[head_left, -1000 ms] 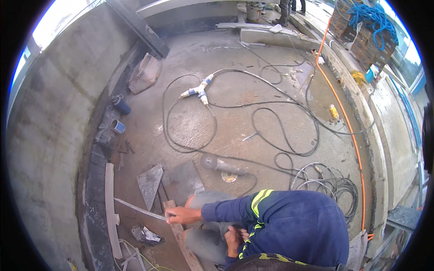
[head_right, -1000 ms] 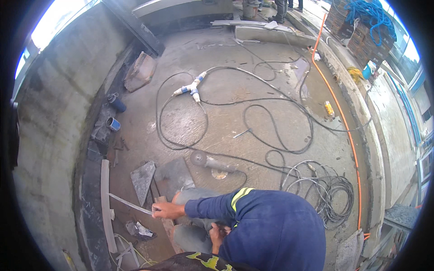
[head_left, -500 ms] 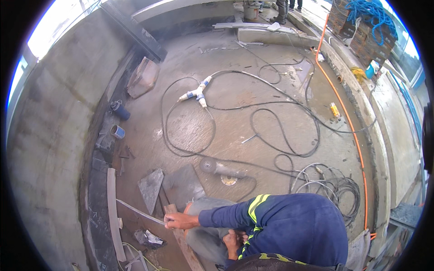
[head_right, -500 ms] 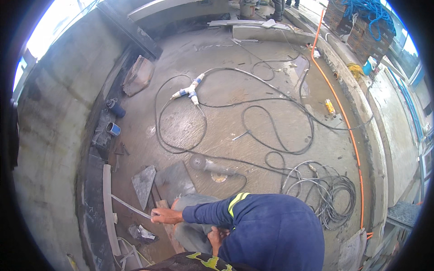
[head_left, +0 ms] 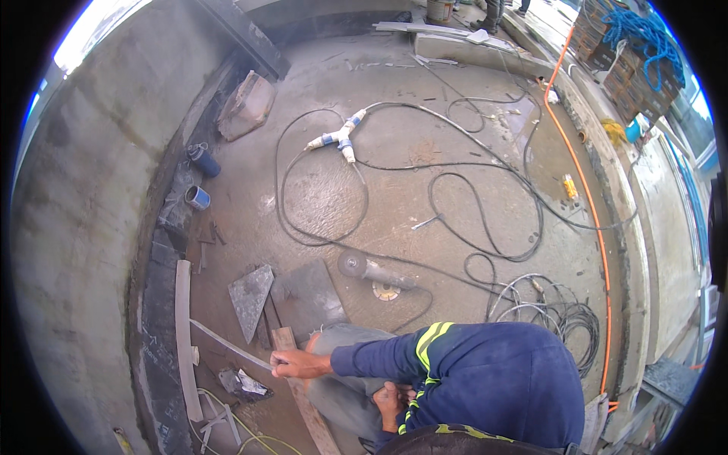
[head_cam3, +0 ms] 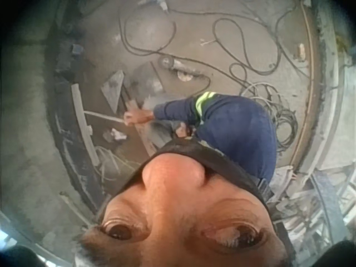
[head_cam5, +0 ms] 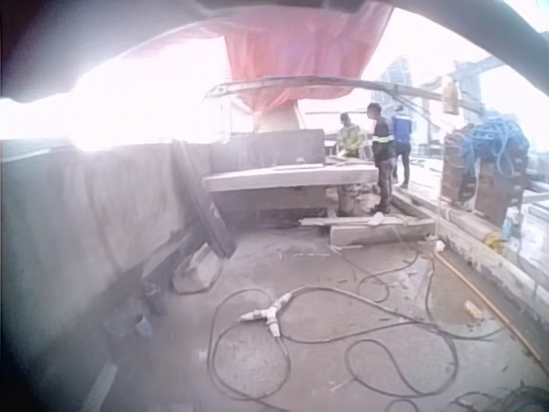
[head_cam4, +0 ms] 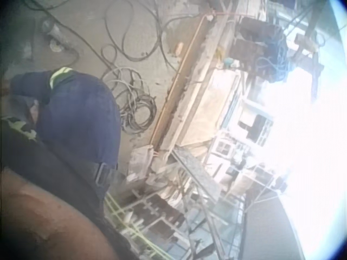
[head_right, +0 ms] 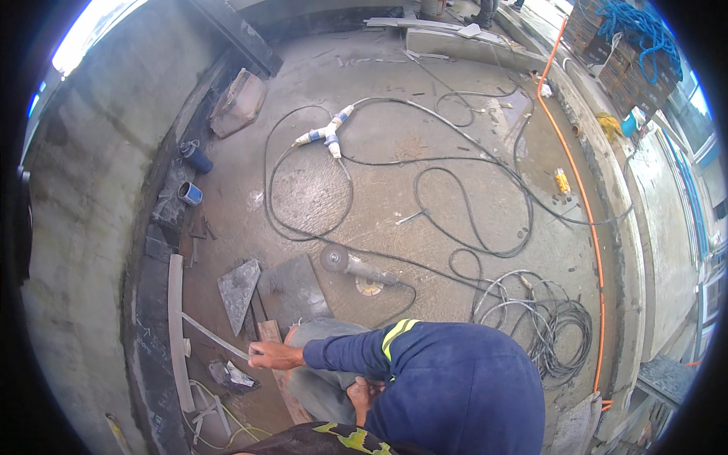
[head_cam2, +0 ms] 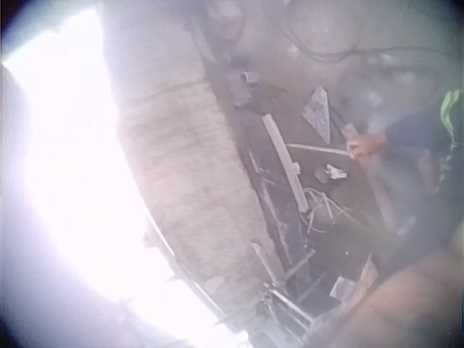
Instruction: The person measures a metal bar with a ruler, then uses an angle grinder to cut the metal bar while kneeling on the floor. The person handles the metal bar and the angle grinder throughout the process.
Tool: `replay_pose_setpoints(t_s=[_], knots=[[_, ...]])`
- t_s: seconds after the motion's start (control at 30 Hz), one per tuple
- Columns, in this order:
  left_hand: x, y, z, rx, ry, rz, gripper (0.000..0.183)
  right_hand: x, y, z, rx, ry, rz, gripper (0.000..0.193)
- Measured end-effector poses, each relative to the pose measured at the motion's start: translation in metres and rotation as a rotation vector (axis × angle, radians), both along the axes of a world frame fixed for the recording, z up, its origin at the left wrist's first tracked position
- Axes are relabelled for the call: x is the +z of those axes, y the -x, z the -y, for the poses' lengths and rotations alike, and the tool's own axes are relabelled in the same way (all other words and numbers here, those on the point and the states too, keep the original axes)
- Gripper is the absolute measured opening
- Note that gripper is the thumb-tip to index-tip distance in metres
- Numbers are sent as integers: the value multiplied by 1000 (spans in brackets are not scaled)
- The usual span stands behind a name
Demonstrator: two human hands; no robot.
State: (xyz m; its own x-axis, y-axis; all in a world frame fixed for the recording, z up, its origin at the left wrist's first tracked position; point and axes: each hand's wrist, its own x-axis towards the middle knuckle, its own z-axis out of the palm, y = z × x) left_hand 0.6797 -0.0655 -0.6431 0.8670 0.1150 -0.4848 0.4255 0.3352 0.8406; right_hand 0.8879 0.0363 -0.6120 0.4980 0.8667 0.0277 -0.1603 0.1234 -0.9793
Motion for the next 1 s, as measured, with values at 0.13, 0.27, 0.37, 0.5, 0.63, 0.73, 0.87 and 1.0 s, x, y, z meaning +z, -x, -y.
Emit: replay_pose_setpoints(t_s=[0.13, 0.27, 0.37, 0.5, 0.63, 0.73, 0.87, 1.0], knots=[[3, 2, 9, 0, 1, -8, 77, 0, 1, 7, 12, 3, -19, 40], [10, -3, 19, 4, -12, -20, 76, 0, -4, 16, 46, 14, 1, 40], [10, -9, 24, -7, 34, -48, 73, -5, -10, 20, 69, 19, 2, 40], [4, -16, 15, -49, 136, -100, 65, -20, -22, 8, 32, 11, 230, 44], [38, -3, 2, -48, -153, 118, 41, 0, -11, -1, 150, -19, 386, 23], [73, -4, -22, -27, -628, 302, 31, 2, -23, 10, 116, 87, 70, 44], [93, 41, -42, 126, -1075, 124, 41, 1, -18, 27, 148, 121, -227, 53], [71, 79, -22, 275, -1429, -182, 57, 6, -7, 35, 238, 95, -315, 51]])
